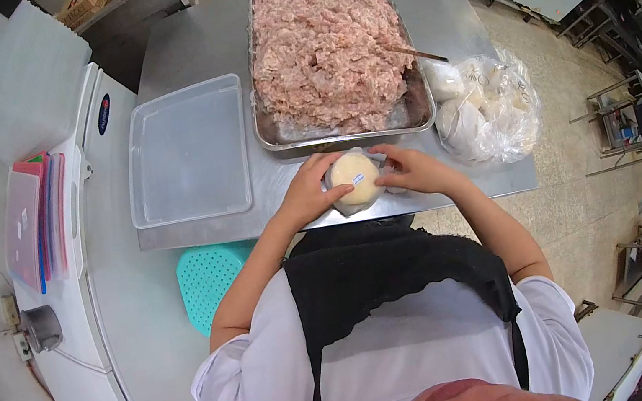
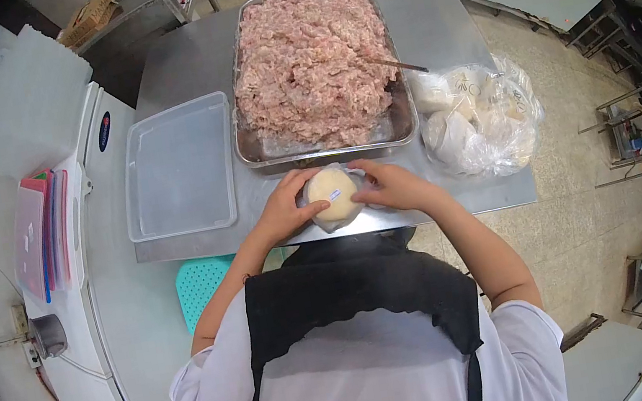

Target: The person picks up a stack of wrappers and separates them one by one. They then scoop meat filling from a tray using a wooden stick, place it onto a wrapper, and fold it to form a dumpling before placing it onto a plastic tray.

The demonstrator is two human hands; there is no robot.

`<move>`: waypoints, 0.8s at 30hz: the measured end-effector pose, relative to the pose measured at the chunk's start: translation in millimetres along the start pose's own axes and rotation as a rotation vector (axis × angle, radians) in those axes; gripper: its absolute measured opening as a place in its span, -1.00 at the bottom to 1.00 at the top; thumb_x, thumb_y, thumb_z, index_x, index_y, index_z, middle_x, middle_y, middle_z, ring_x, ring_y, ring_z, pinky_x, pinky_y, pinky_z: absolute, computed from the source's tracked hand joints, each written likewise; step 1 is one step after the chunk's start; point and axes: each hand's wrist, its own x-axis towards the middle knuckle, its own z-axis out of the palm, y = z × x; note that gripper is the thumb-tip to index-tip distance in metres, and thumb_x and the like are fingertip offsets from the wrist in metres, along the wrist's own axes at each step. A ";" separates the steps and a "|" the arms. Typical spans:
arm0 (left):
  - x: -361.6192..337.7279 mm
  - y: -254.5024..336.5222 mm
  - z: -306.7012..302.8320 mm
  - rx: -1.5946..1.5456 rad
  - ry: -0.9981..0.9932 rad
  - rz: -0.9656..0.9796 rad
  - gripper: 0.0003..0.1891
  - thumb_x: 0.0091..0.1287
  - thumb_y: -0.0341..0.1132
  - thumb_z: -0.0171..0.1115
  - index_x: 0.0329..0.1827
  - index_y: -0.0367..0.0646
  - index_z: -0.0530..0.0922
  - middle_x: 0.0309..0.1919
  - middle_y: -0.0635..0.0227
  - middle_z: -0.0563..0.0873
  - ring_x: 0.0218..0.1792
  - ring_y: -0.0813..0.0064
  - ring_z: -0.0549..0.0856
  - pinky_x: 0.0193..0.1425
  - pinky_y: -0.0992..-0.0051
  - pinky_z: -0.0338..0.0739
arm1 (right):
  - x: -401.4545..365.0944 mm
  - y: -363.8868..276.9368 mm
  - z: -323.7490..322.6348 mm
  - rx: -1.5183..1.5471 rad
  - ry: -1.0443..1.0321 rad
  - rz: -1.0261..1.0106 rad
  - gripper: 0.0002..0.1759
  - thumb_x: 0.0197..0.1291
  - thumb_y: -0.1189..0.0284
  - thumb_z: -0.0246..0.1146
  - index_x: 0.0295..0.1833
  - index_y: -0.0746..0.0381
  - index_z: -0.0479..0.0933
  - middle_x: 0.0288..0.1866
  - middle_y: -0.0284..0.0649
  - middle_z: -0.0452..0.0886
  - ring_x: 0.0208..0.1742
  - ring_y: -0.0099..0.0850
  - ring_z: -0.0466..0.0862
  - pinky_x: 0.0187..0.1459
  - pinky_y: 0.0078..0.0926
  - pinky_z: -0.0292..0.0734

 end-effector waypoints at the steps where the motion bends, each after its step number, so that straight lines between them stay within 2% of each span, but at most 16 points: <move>1: -0.6 -1.1 1.2 0.048 -0.002 0.073 -0.31 0.19 -0.06 0.45 0.35 -0.19 0.45 0.14 0.13 0.56 0.19 0.12 0.56 0.30 0.30 0.44 | 1.9 5.8 8.4 0.002 -0.003 0.000 -0.31 0.21 0.14 0.37 0.38 0.21 0.40 -0.19 -0.07 0.65 -0.20 -0.28 0.63 -0.09 -0.34 0.53; 3: -2.5 4.8 0.4 0.054 -0.014 0.082 -0.30 0.18 -0.05 0.45 0.35 -0.19 0.45 0.14 0.12 0.56 0.20 0.11 0.55 0.31 0.29 0.43 | 7.0 16.7 26.4 0.029 -0.020 -0.037 -0.11 0.20 -0.01 0.36 0.49 0.27 0.26 -0.18 -0.02 0.66 -0.18 -0.28 0.63 -0.07 -0.37 0.54; 7: -8.8 3.1 7.8 0.048 0.028 0.045 -0.28 0.21 0.00 0.42 0.36 -0.21 0.45 0.16 0.04 0.55 0.22 0.07 0.54 0.34 0.27 0.41 | 9.1 26.2 17.8 0.118 -0.098 -0.033 -0.04 0.20 -0.09 0.34 0.50 0.34 0.23 -0.05 0.02 0.66 -0.07 -0.29 0.64 -0.01 -0.38 0.54; 8: -9.2 -4.2 13.2 0.048 0.026 0.043 -0.28 0.21 0.00 0.42 0.36 -0.21 0.45 0.16 0.04 0.55 0.22 0.07 0.54 0.34 0.27 0.41 | 11.4 29.9 13.0 0.192 -0.146 0.092 -0.01 0.19 -0.11 0.34 0.50 0.35 0.22 0.02 0.03 0.64 0.00 -0.30 0.63 0.02 -0.38 0.53; 9: -8.6 -12.6 19.1 0.002 0.042 -0.076 -0.26 0.22 0.04 0.41 0.36 -0.25 0.43 0.16 0.01 0.54 0.21 0.06 0.55 0.35 0.27 0.40 | 12.1 32.2 10.8 0.264 -0.195 0.217 0.02 0.17 -0.14 0.34 0.50 0.36 0.21 0.08 0.04 0.62 0.06 -0.31 0.62 0.06 -0.39 0.52; 10: -8.2 -21.3 24.0 -0.044 0.059 -0.194 -0.23 0.24 0.07 0.39 0.37 -0.29 0.42 0.15 -0.02 0.54 0.21 0.05 0.55 0.36 0.26 0.39 | 13.6 37.9 14.4 0.264 -0.198 0.218 0.02 0.17 -0.14 0.34 0.50 0.36 0.21 0.08 0.04 0.62 0.06 -0.31 0.62 0.06 -0.39 0.52; 11: -5.2 -17.9 21.0 -0.045 0.062 -0.197 -0.23 0.24 0.07 0.39 0.37 -0.29 0.42 0.15 -0.02 0.54 0.21 0.05 0.55 0.36 0.26 0.39 | 16.5 39.1 19.6 0.343 -0.168 0.222 0.01 0.17 -0.14 0.34 0.50 0.36 0.22 0.07 0.00 0.62 0.03 -0.33 0.62 0.00 -0.40 0.54; 13: 2.5 -12.5 13.0 -0.061 -0.180 -0.369 -0.13 0.22 0.16 0.38 0.39 -0.37 0.38 0.14 -0.07 0.54 0.18 0.06 0.56 0.34 0.26 0.41 | 18.8 42.5 25.2 0.420 -0.143 0.227 0.01 0.16 -0.13 0.35 0.50 0.35 0.22 0.06 -0.03 0.62 0.00 -0.35 0.61 -0.06 -0.41 0.55; 15: 5.4 -8.1 7.5 -0.021 -0.231 -0.367 -0.12 0.17 0.17 0.42 0.36 -0.37 0.40 0.12 -0.07 0.55 0.17 0.07 0.57 0.32 0.27 0.43 | 16.7 15.3 23.0 0.376 -0.200 0.313 -0.06 0.14 -0.08 0.37 0.44 0.32 0.29 -0.03 -0.11 0.61 -0.12 -0.41 0.60 -0.20 -0.49 0.52; 16: 6.6 -7.2 5.8 0.022 -0.285 -0.360 -0.10 0.13 0.19 0.45 0.33 -0.38 0.42 0.11 -0.07 0.56 0.16 0.09 0.58 0.29 0.28 0.45 | 16.7 18.5 26.4 0.373 -0.202 0.312 -0.06 0.14 -0.08 0.37 0.44 0.32 0.29 -0.03 -0.11 0.61 -0.12 -0.41 0.60 -0.20 -0.49 0.52; 18: 1.4 -12.9 10.6 0.051 -0.258 -0.301 -0.12 0.10 0.17 0.47 0.30 -0.36 0.43 0.09 -0.05 0.56 0.14 0.10 0.59 0.26 0.29 0.47 | 18.8 31.8 38.5 0.457 -0.238 0.233 -0.11 0.09 -0.02 0.41 0.38 0.31 0.33 -0.10 -0.16 0.59 -0.21 -0.45 0.57 -0.27 -0.55 0.46; 20: -4.8 -12.0 14.0 0.080 -0.235 -0.246 -0.13 0.08 0.16 0.50 0.27 -0.34 0.44 0.07 -0.03 0.57 0.12 0.11 0.59 0.23 0.29 0.49 | 19.6 40.1 43.1 0.423 -0.234 0.235 -0.13 0.04 0.03 0.45 0.35 0.31 0.33 -0.11 -0.16 0.57 -0.24 -0.44 0.55 -0.25 -0.59 0.45; 22: -7.9 -2.9 14.9 -0.237 -0.210 -0.382 -0.19 0.05 0.07 0.54 0.23 -0.30 0.43 0.05 0.03 0.57 0.10 0.17 0.59 0.19 0.28 0.50 | 20.0 43.9 46.8 0.452 -0.230 0.219 -0.06 0.02 0.05 0.46 0.42 0.30 0.27 -0.13 -0.17 0.55 -0.25 -0.43 0.51 -0.24 -0.59 0.43; 23: -8.5 -1.9 14.5 -0.240 -0.205 -0.383 -0.19 0.05 0.07 0.54 0.23 -0.30 0.43 0.05 0.03 0.57 0.10 0.17 0.59 0.19 0.28 0.50 | 20.8 45.3 47.9 0.449 -0.235 0.219 -0.06 0.02 0.05 0.46 0.42 0.30 0.27 -0.13 -0.17 0.55 -0.25 -0.43 0.51 -0.24 -0.59 0.43; 24: -8.6 -1.4 14.1 -0.269 -0.181 -0.365 -0.23 0.01 -0.01 0.57 0.20 -0.25 0.43 0.06 0.07 0.57 0.11 0.17 0.58 0.20 0.26 0.47 | 22.0 46.6 48.6 0.431 -0.210 0.138 -0.04 0.01 0.12 0.47 0.46 0.29 0.24 -0.08 -0.14 0.56 -0.16 -0.40 0.54 -0.15 -0.55 0.46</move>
